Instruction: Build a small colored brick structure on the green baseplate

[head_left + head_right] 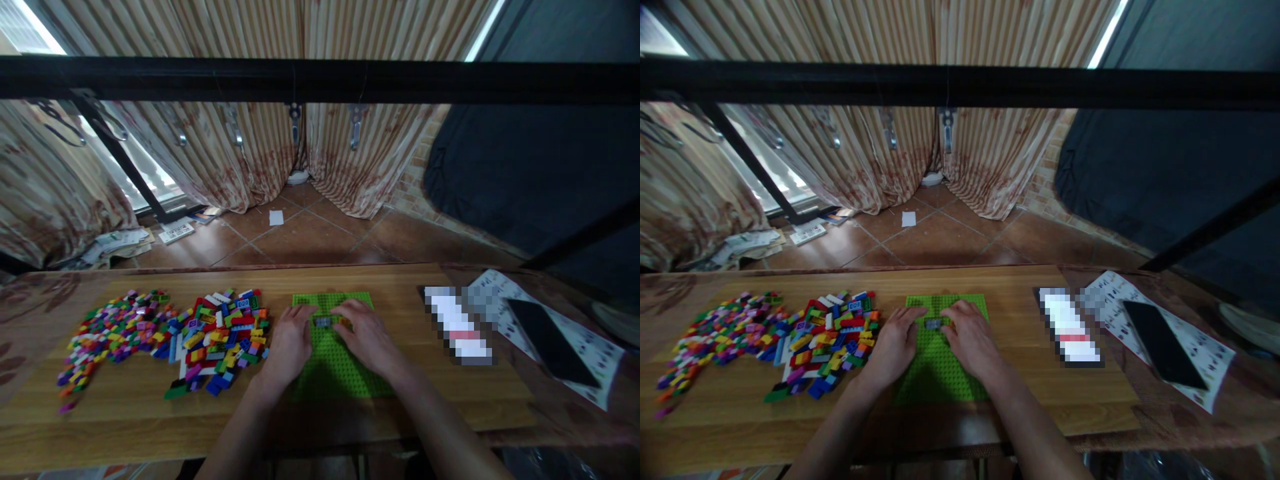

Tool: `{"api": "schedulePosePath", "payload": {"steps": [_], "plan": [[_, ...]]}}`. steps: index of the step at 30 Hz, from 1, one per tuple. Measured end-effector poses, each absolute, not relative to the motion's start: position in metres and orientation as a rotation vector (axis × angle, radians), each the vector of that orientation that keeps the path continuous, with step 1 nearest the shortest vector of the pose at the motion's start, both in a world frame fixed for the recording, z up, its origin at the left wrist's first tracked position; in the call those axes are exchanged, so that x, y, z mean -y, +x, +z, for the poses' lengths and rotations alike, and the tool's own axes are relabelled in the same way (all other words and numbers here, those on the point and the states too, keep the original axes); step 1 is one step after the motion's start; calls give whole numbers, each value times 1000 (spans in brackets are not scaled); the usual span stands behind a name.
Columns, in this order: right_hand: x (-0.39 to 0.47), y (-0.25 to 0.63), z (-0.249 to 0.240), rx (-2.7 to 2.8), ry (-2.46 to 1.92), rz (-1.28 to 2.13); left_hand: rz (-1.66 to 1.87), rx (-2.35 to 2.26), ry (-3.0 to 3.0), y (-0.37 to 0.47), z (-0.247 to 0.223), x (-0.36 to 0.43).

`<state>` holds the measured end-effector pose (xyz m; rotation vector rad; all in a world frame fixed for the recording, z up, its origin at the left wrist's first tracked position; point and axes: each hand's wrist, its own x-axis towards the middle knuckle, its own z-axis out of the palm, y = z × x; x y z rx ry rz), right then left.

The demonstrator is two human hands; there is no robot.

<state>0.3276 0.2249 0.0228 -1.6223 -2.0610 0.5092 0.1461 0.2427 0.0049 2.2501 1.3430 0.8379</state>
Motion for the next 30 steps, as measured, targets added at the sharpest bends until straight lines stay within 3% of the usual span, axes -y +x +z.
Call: {"api": "schedulePosePath", "payload": {"steps": [30], "plan": [[-233,312,10,2157,-1485,471,752,-1486,2029,133,9,-244]]}}
